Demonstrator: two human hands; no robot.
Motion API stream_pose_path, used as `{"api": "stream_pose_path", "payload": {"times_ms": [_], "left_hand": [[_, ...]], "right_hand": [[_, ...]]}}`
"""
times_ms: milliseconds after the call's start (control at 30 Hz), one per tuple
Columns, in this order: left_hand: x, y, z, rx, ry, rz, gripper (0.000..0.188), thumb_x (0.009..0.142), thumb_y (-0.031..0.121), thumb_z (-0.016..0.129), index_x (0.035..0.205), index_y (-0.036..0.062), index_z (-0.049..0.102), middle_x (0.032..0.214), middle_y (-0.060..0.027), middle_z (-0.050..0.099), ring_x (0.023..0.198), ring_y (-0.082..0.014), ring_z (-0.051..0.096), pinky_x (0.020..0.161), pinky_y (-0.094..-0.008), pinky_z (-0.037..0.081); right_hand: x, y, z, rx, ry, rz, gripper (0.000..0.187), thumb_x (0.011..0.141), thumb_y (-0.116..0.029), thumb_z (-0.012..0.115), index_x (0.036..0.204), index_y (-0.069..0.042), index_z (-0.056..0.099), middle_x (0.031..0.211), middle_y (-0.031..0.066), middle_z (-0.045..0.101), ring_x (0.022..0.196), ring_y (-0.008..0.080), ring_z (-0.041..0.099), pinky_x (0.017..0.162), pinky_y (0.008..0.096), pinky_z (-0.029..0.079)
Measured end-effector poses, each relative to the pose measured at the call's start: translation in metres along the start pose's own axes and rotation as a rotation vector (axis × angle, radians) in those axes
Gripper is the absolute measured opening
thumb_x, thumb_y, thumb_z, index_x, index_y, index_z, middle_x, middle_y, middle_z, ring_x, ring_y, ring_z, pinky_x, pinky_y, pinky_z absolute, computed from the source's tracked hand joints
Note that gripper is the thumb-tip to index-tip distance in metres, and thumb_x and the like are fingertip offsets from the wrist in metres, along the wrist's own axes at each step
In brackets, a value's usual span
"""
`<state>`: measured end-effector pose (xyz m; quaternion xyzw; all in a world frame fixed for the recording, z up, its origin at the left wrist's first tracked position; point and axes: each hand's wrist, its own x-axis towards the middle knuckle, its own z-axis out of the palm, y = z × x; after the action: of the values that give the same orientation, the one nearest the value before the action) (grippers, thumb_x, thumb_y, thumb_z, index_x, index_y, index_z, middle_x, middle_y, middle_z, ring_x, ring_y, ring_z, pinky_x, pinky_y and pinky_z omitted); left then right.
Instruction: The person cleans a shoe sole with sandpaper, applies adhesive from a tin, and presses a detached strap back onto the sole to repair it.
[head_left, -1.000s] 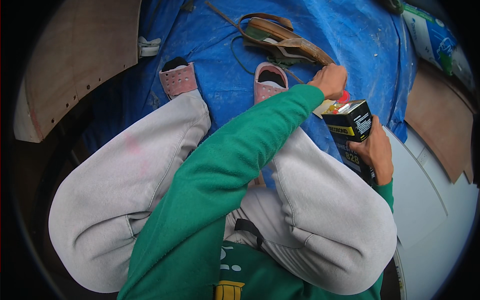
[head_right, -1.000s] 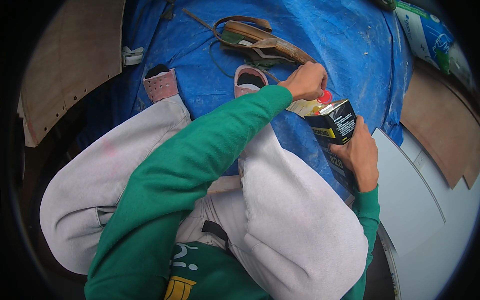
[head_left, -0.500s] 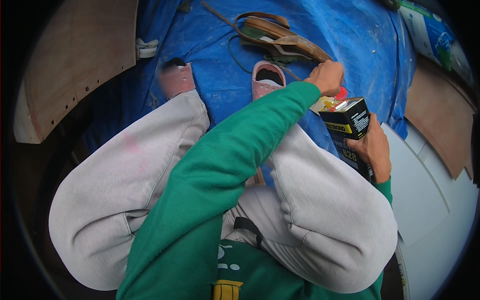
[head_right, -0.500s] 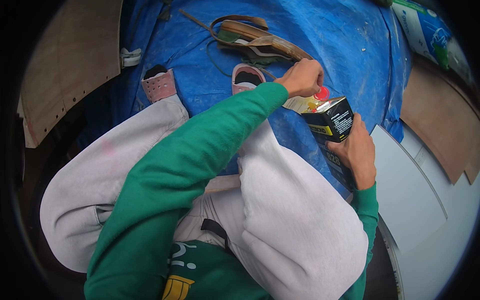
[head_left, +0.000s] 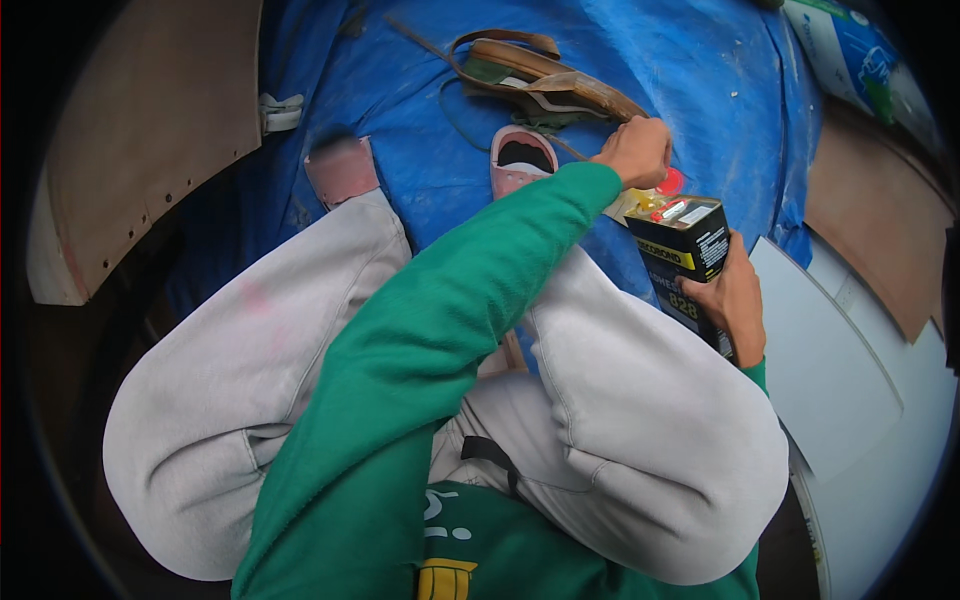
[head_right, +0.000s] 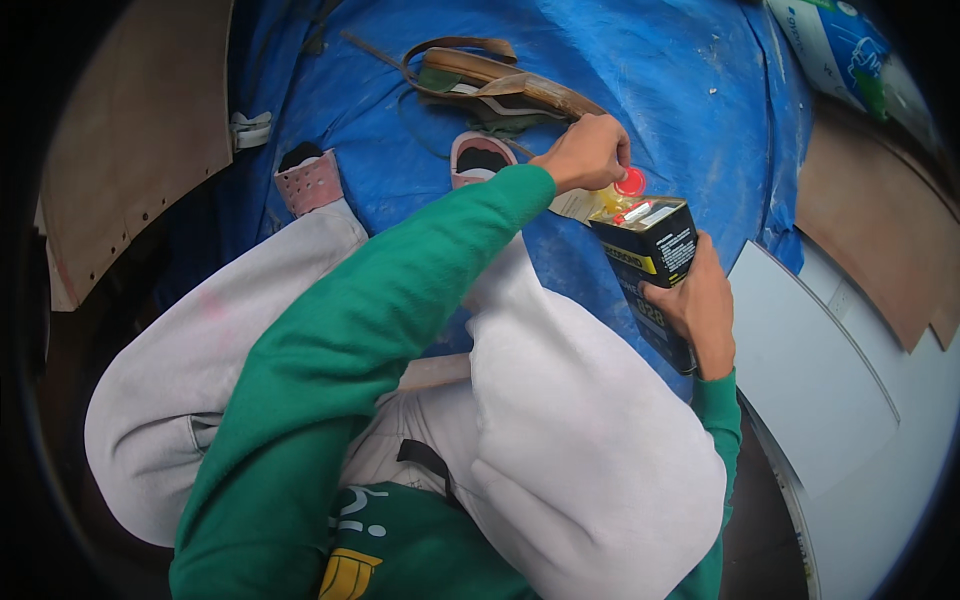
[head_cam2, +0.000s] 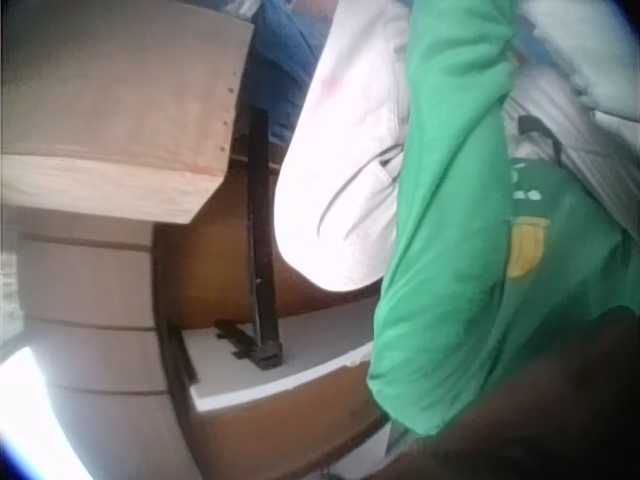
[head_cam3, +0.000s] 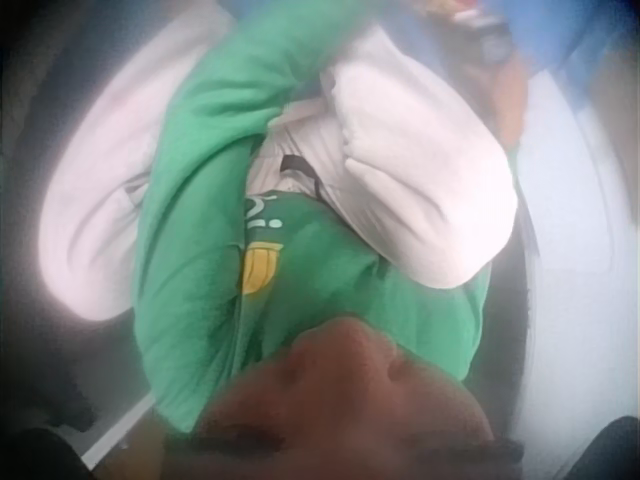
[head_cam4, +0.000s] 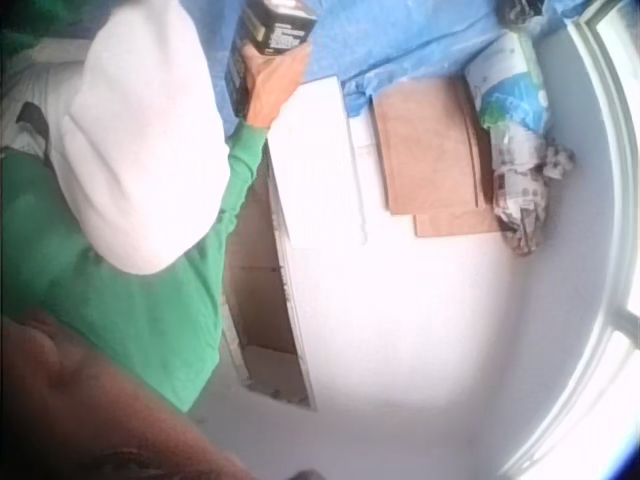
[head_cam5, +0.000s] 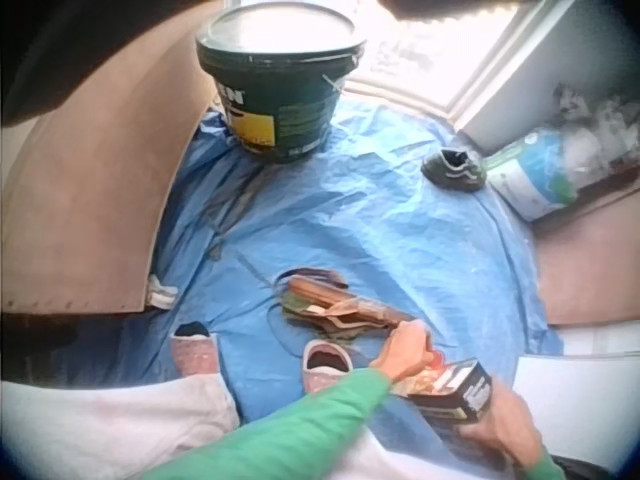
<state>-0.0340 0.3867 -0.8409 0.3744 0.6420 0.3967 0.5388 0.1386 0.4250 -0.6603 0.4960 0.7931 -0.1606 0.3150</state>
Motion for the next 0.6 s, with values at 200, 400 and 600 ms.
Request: {"api": "stream_pose_path", "payload": {"times_ms": [200, 400, 600], "left_hand": [[-0.005, -0.006, 0.005, -0.027, 0.037, 0.002, 0.013, 0.073, 0.009, 0.078, 0.083, 0.0004, 0.076, 0.079, -0.019, 0.072, 0.078, -0.0304, 0.072, 0.076, -0.0394, 0.057], [-0.002, 0.015, 0.005, -0.066, -0.055, -0.028, 0.014, 0.075, 0.009, 0.078, 0.084, -0.0016, 0.076, 0.077, -0.0136, 0.073, 0.069, -0.0208, 0.07, 0.068, -0.0343, 0.056], [-0.002, 0.037, 0.002, -0.081, -0.17, -0.105, 0.014, 0.079, 0.01, 0.079, 0.086, -0.0012, 0.077, 0.079, -0.0114, 0.074, 0.07, -0.0163, 0.068, 0.065, -0.0318, 0.054]], "right_hand": [[-0.014, 0.044, 0.052, 0.309, 0.159, -0.112, 0.088, 0.064, -0.016, 0.089, 0.137, 0.002, 0.043, 0.119, 0.0239, 0.063, 0.11, 0.0395, 0.064, 0.095, 0.0419, 0.051], [-0.042, 0.073, 0.106, 0.563, 0.352, -0.058, 0.089, 0.066, -0.016, 0.091, 0.138, 0.002, 0.041, 0.122, 0.0218, 0.063, 0.115, 0.0326, 0.063, 0.098, 0.0404, 0.049], [-0.052, 0.087, 0.14, 0.631, 0.491, -0.05, 0.09, 0.066, -0.015, 0.094, 0.137, 0.001, 0.041, 0.121, 0.02, 0.063, 0.113, 0.0315, 0.063, 0.098, 0.0406, 0.048]]}}
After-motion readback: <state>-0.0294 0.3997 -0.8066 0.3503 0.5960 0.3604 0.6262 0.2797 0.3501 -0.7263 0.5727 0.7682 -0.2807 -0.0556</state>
